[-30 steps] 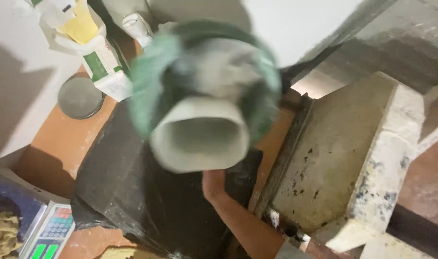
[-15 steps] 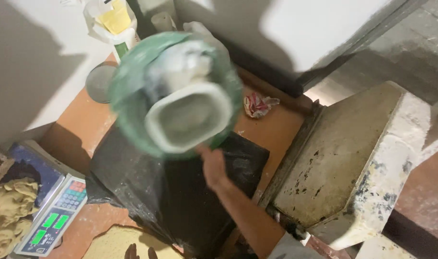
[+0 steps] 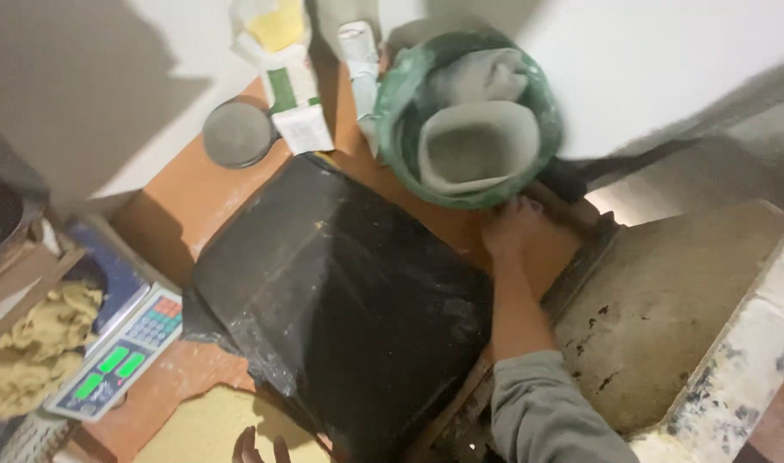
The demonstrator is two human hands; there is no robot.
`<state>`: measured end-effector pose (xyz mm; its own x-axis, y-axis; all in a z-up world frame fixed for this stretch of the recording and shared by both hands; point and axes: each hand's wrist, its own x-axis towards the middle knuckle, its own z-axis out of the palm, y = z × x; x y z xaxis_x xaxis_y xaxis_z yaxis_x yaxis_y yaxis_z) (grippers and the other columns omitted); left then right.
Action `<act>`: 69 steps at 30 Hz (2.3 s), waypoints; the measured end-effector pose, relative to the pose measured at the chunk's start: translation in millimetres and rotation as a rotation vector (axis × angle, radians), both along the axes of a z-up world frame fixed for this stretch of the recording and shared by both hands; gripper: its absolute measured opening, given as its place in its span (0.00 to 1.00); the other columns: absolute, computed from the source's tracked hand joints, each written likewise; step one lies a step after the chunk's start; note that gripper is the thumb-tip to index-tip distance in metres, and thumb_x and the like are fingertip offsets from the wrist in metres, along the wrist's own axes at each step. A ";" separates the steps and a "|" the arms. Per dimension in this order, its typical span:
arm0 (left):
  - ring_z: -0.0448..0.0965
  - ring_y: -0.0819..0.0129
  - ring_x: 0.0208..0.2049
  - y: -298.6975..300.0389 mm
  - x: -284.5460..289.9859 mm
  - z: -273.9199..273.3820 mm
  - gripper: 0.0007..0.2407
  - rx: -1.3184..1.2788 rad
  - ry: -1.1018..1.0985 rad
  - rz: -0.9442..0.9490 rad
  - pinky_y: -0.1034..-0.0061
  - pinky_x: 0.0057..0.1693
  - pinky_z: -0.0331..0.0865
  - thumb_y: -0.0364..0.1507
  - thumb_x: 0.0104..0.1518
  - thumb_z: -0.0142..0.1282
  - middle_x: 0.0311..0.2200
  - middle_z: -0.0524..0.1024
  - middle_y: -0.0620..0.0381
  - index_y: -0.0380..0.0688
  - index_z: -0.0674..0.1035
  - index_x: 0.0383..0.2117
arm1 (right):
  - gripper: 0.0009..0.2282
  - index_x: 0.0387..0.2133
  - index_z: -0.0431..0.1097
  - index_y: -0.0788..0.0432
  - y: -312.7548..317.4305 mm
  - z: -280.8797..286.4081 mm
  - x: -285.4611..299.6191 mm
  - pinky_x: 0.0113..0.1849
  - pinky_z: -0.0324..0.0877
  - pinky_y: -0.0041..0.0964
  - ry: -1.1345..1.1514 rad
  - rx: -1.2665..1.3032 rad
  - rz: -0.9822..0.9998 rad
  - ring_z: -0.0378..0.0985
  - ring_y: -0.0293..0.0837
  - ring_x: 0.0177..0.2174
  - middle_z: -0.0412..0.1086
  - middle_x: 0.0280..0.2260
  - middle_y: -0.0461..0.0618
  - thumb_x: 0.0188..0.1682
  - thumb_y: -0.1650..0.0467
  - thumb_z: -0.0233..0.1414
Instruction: Clean a baking tray and arrange individual pieces of dough onto it in rows.
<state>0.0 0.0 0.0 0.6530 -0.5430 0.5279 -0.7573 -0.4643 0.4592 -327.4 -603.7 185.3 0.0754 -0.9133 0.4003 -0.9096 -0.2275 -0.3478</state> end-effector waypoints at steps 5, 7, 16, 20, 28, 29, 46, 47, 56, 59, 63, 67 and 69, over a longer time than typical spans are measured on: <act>0.75 0.46 0.55 -16.9 -28.4 37.9 0.27 -0.050 0.192 0.156 0.58 0.54 0.75 0.27 0.47 0.67 0.56 0.72 0.40 0.36 0.74 0.57 | 0.14 0.32 0.77 0.64 13.3 12.2 -9.6 0.37 0.73 0.50 -0.116 0.312 -0.143 0.77 0.56 0.30 0.77 0.32 0.60 0.60 0.65 0.53; 0.75 0.47 0.54 -27.0 -32.0 47.8 0.27 -0.105 0.199 0.157 0.58 0.53 0.75 0.26 0.45 0.67 0.56 0.72 0.41 0.37 0.74 0.56 | 0.19 0.30 0.77 0.64 41.1 27.4 -3.7 0.35 0.74 0.46 -0.177 0.404 -0.205 0.76 0.54 0.26 0.77 0.29 0.58 0.66 0.65 0.47; 0.71 0.58 0.62 -84.5 -91.7 258.3 0.25 -0.238 1.054 -0.300 0.64 0.65 0.65 0.30 0.59 0.56 0.62 0.70 0.49 0.43 0.66 0.63 | 0.11 0.38 0.73 0.61 281.7 120.6 93.6 0.39 0.78 0.41 -1.116 1.103 0.845 0.81 0.42 0.36 0.76 0.37 0.48 0.52 0.65 0.49; 0.67 0.57 0.63 -47.4 -91.6 238.2 0.28 -0.340 1.181 -0.630 0.66 0.67 0.61 0.28 0.57 0.62 0.62 0.68 0.47 0.37 0.65 0.65 | 0.12 0.45 0.73 0.65 366.6 98.1 125.6 0.42 0.73 0.36 -0.832 1.358 1.269 0.76 0.40 0.39 0.75 0.40 0.50 0.53 0.68 0.56; 0.77 0.62 0.55 111.4 -94.8 256.4 0.25 -1.017 1.456 -0.731 0.67 0.63 0.70 0.26 0.56 0.63 0.54 0.76 0.49 0.35 0.70 0.61 | 0.08 0.47 0.73 0.59 510.9 95.0 165.7 0.43 0.74 0.33 -0.463 0.868 1.477 0.79 0.39 0.41 0.77 0.40 0.47 0.56 0.72 0.51; 0.79 0.63 0.53 132.9 -94.7 269.6 0.25 -1.174 1.629 -0.725 0.69 0.61 0.71 0.27 0.51 0.61 0.52 0.78 0.49 0.34 0.72 0.58 | 0.09 0.47 0.72 0.59 525.7 90.8 175.3 0.43 0.74 0.33 -0.451 0.828 1.460 0.79 0.39 0.41 0.77 0.40 0.47 0.55 0.72 0.51; 0.85 0.51 0.37 317.0 -36.1 194.5 0.13 -0.639 0.472 0.764 0.61 0.45 0.78 0.21 0.53 0.56 0.35 0.82 0.44 0.42 0.77 0.45 | 0.22 0.47 0.65 0.57 775.2 55.0 280.9 0.38 0.73 0.31 -0.281 1.147 1.533 0.75 0.34 0.35 0.72 0.36 0.43 0.39 0.73 0.65; 0.84 0.50 0.37 325.9 -30.6 202.2 0.14 -0.602 0.472 0.748 0.59 0.44 0.78 0.22 0.53 0.58 0.35 0.82 0.45 0.43 0.76 0.46 | 0.22 0.47 0.66 0.57 779.9 45.6 299.3 0.37 0.73 0.31 -0.237 1.049 1.514 0.75 0.35 0.34 0.73 0.34 0.45 0.39 0.74 0.65; 0.80 0.39 0.38 401.1 2.8 186.2 0.16 -0.211 0.495 0.677 0.51 0.41 0.75 0.27 0.48 0.65 0.42 0.77 0.44 0.45 0.75 0.43 | 0.15 0.37 0.68 0.58 827.4 30.8 325.0 0.36 0.71 0.45 -0.087 0.311 1.691 0.72 0.53 0.34 0.69 0.34 0.56 0.39 0.73 0.65; 0.82 0.44 0.38 411.4 31.8 175.8 0.11 -0.201 0.539 0.572 0.52 0.42 0.76 0.32 0.54 0.63 0.40 0.80 0.49 0.50 0.78 0.41 | 0.11 0.38 0.68 0.56 837.7 4.1 339.5 0.42 0.72 0.46 -0.048 -0.058 1.946 0.74 0.55 0.41 0.71 0.39 0.54 0.43 0.73 0.60; 0.82 0.45 0.35 432.1 49.2 169.9 0.08 -0.009 0.592 0.344 0.52 0.41 0.76 0.35 0.65 0.53 0.39 0.80 0.47 0.48 0.77 0.42 | 0.12 0.49 0.67 0.63 895.4 -2.3 322.8 0.55 0.70 0.48 -0.037 0.071 1.983 0.74 0.60 0.55 0.70 0.53 0.60 0.52 0.74 0.51; 0.80 0.43 0.25 452.8 49.8 140.9 0.13 -0.036 0.265 0.173 0.55 0.27 0.74 0.27 0.57 0.51 0.52 0.75 0.34 0.33 0.76 0.46 | 0.13 0.52 0.68 0.62 927.8 -34.1 332.9 0.53 0.69 0.48 -0.219 0.532 1.655 0.75 0.60 0.53 0.71 0.54 0.60 0.54 0.73 0.49; 0.79 0.54 0.25 462.7 58.6 156.8 0.02 0.047 -0.073 0.078 0.63 0.30 0.74 0.25 0.58 0.51 0.37 0.75 0.46 0.43 0.75 0.33 | 0.13 0.50 0.70 0.58 927.5 -79.6 332.4 0.48 0.72 0.45 -0.121 0.665 1.423 0.79 0.56 0.49 0.75 0.49 0.57 0.52 0.71 0.52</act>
